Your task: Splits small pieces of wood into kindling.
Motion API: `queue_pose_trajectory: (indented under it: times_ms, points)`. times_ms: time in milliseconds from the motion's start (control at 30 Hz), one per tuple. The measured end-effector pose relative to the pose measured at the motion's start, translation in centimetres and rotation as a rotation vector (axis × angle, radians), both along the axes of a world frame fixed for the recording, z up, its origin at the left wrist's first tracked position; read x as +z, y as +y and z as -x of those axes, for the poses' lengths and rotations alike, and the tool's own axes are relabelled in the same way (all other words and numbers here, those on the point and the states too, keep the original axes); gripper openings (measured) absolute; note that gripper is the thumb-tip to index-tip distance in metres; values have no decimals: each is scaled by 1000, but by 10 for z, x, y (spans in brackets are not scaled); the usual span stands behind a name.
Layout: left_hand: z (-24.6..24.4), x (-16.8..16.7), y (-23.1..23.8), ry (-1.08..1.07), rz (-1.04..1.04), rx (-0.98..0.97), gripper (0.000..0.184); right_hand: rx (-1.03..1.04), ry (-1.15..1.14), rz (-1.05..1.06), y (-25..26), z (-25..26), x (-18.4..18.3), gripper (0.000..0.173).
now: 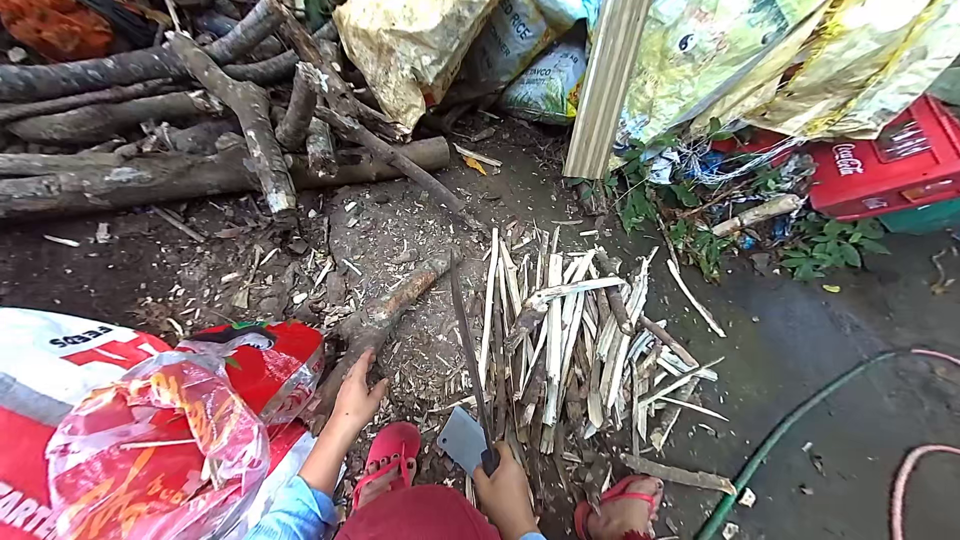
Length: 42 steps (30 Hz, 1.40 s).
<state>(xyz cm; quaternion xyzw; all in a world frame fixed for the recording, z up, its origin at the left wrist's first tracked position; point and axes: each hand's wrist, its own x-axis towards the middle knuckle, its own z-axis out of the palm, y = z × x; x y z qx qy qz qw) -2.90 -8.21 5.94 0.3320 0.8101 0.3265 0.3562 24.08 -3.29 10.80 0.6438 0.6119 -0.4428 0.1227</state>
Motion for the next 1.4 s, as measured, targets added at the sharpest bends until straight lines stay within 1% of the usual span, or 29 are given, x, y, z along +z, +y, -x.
queue_pose_trajectory:
  times_ms: [67, 133, 233, 300, 433, 500, 567, 667, 767, 833, 933, 1000, 1067, 1167, 1200, 1300, 1400]
  points:
    - [-1, 2, 1, -6, 11, -12, 67, 39, -58, 71, 3, 0, -7, 47]
    - [-1, 4, 4, -9, 14, -20, 65, 59, -58, 87, 11, 1, -8, 46]
    - [-2, 5, 5, -1, 2, -21, 63, 38, 24, 23, 14, 2, 1, 40]
    - [-1, 5, 5, 9, 1, -26, 62, -9, 60, -13, 9, 2, 2, 41]
    - [-3, 2, 4, -13, 27, -45, 60, 8, -41, 96, 13, -4, -16, 45]
    - [-4, 3, 6, -20, 17, -45, 59, 6, -10, 96, 19, -5, -17, 41]
    - [-7, 4, 3, -23, 15, -47, 59, -13, 69, 64, 18, -7, -10, 38]
    - [-6, 2, 1, -32, 25, -49, 58, -50, 131, -10, 8, -8, -9, 42]
    - [-6, 1, 1, -54, 47, -53, 58, -27, 11, 83, 5, -14, -28, 43]
    - [-7, 4, 4, -63, 49, -51, 58, -30, -2, 119, 10, -16, -37, 42]
    - [-9, 5, 3, -69, 24, -58, 58, -52, 99, 92, 13, -14, -27, 38]
    - [-7, 3, 4, -72, 17, -61, 57, -65, 142, 19, 9, -12, -19, 39]
    - [-7, 1, 2, -86, 39, -64, 57, -58, 101, -3, 2, -13, -24, 42]
    - [-10, 0, 3, -105, 54, -74, 58, 19, -88, 158, 6, -22, -45, 45]
    - [-12, 2, 5, -109, 47, -77, 57, 27, -109, 188, 7, -26, -51, 45]
    - [-12, 5, 4, -116, 25, -80, 57, -27, -27, 176, 8, -27, -55, 40]
    - [-12, -5, 8, -115, 54, -116, 56, -49, 47, 157, 16, -26, -40, 40]
